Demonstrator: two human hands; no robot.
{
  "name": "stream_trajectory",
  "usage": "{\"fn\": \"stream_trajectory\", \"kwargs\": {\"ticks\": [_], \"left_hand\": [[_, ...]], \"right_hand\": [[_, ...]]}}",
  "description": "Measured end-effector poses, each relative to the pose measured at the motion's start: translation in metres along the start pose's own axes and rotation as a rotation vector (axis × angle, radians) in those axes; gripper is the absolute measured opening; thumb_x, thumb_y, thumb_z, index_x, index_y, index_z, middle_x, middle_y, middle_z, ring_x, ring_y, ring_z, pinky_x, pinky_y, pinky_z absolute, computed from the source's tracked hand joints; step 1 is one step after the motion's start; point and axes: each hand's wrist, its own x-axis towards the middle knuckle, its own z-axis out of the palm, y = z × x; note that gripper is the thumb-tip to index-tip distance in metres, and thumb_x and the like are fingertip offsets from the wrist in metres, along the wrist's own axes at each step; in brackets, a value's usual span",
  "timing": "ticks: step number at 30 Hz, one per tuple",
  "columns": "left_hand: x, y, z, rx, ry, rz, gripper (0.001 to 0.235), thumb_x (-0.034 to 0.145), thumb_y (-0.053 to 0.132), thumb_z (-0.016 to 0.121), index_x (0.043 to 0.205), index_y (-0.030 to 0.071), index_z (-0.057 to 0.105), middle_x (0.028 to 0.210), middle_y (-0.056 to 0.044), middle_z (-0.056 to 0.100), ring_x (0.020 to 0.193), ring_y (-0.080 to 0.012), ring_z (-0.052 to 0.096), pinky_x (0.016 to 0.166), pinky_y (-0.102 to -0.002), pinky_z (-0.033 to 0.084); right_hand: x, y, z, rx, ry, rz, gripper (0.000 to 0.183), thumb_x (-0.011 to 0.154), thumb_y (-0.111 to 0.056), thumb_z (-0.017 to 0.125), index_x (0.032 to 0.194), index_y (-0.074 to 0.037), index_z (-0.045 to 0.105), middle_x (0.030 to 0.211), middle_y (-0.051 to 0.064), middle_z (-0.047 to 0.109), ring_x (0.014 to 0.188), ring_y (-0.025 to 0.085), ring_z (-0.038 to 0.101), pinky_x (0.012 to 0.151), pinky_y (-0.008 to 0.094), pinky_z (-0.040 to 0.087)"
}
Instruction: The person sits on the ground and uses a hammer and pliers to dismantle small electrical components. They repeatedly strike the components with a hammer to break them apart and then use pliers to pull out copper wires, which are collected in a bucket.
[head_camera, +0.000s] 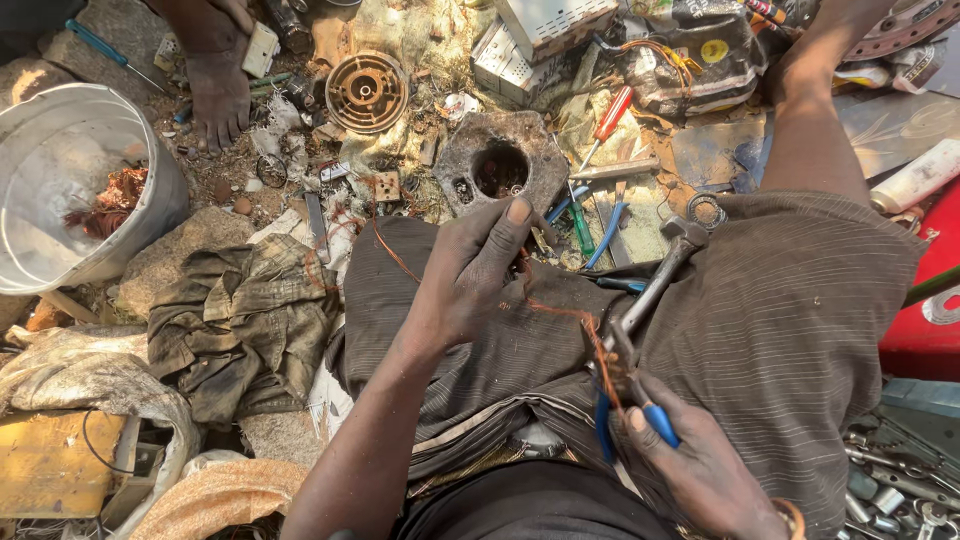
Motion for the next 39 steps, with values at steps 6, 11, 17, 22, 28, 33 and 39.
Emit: {"fn": "stream_trajectory", "kwargs": {"ticks": [6, 11, 17, 22, 28, 33, 39], "left_hand": [[-0.007, -0.003, 0.009, -0.084, -0.016, -0.029, 0.051, 0.111, 0.047, 0.047, 0.098, 0.001, 0.066, 0.075, 0.0, 0.051, 0.073, -0.0104, 0.047, 0.066, -0.031, 0.042], [-0.006, -0.001, 0.002, -0.266, 0.119, -0.235, 0.045, 0.102, 0.045, 0.053, 0.102, 0.005, 0.076, 0.068, -0.002, 0.057, 0.055, -0.0125, 0.048, 0.049, -0.03, 0.035], [-0.01, 0.0, 0.004, -0.086, 0.088, 0.222, 0.044, 0.113, 0.044, 0.058, 0.101, 0.005, 0.075, 0.089, 0.001, 0.059, 0.083, -0.0086, 0.054, 0.069, -0.028, 0.046], [-0.013, 0.015, 0.019, -0.073, 0.031, -0.147, 0.048, 0.107, 0.045, 0.053, 0.099, 0.002, 0.072, 0.068, -0.001, 0.056, 0.065, -0.0106, 0.05, 0.058, -0.031, 0.042], [-0.017, 0.022, 0.021, 0.072, 0.059, -0.077, 0.048, 0.11, 0.044, 0.045, 0.097, 0.002, 0.065, 0.071, -0.006, 0.058, 0.065, -0.0146, 0.056, 0.061, -0.036, 0.046], [-0.016, 0.029, 0.026, 0.096, 0.063, -0.059, 0.041, 0.111, 0.037, 0.047, 0.099, 0.001, 0.062, 0.073, -0.01, 0.056, 0.066, -0.02, 0.054, 0.063, -0.039, 0.045], [-0.018, 0.036, 0.029, 0.196, 0.103, -0.003, 0.034, 0.11, 0.032, 0.049, 0.103, 0.001, 0.062, 0.077, -0.012, 0.06, 0.069, -0.0255, 0.062, 0.065, -0.041, 0.048]], "right_hand": [[0.016, 0.03, -0.03, 0.184, 0.006, 0.23, 0.062, 0.107, -0.031, 0.064, 0.161, -0.005, 0.05, 0.101, 0.019, 0.056, 0.093, 0.023, 0.051, 0.087, 0.038, 0.048], [0.029, 0.035, -0.035, 0.313, 0.126, 0.124, 0.07, 0.098, -0.03, 0.062, 0.157, 0.001, 0.04, 0.12, 0.001, 0.067, 0.11, 0.008, 0.058, 0.098, 0.026, 0.044], [0.008, -0.004, -0.031, 0.297, 0.048, 0.213, 0.068, 0.098, -0.025, 0.062, 0.157, 0.002, 0.04, 0.111, 0.008, 0.064, 0.1, 0.014, 0.058, 0.093, 0.027, 0.044], [0.002, -0.055, -0.008, -0.025, -0.17, 0.165, 0.064, 0.1, -0.032, 0.061, 0.158, -0.013, 0.045, 0.113, 0.011, 0.071, 0.093, 0.021, 0.062, 0.087, 0.035, 0.055], [0.012, -0.098, 0.015, -0.19, 0.049, -0.002, 0.062, 0.093, -0.032, 0.059, 0.151, -0.011, 0.052, 0.132, 0.013, 0.071, 0.122, 0.022, 0.064, 0.094, 0.039, 0.053], [0.016, -0.116, 0.02, -0.299, 0.15, -0.032, 0.058, 0.091, -0.028, 0.062, 0.146, -0.014, 0.054, 0.113, 0.009, 0.074, 0.1, 0.021, 0.07, 0.082, 0.037, 0.059], [0.016, -0.127, 0.023, -0.403, 0.204, 0.005, 0.057, 0.091, -0.03, 0.067, 0.146, -0.016, 0.057, 0.096, 0.01, 0.071, 0.084, 0.023, 0.068, 0.073, 0.04, 0.057]]}}
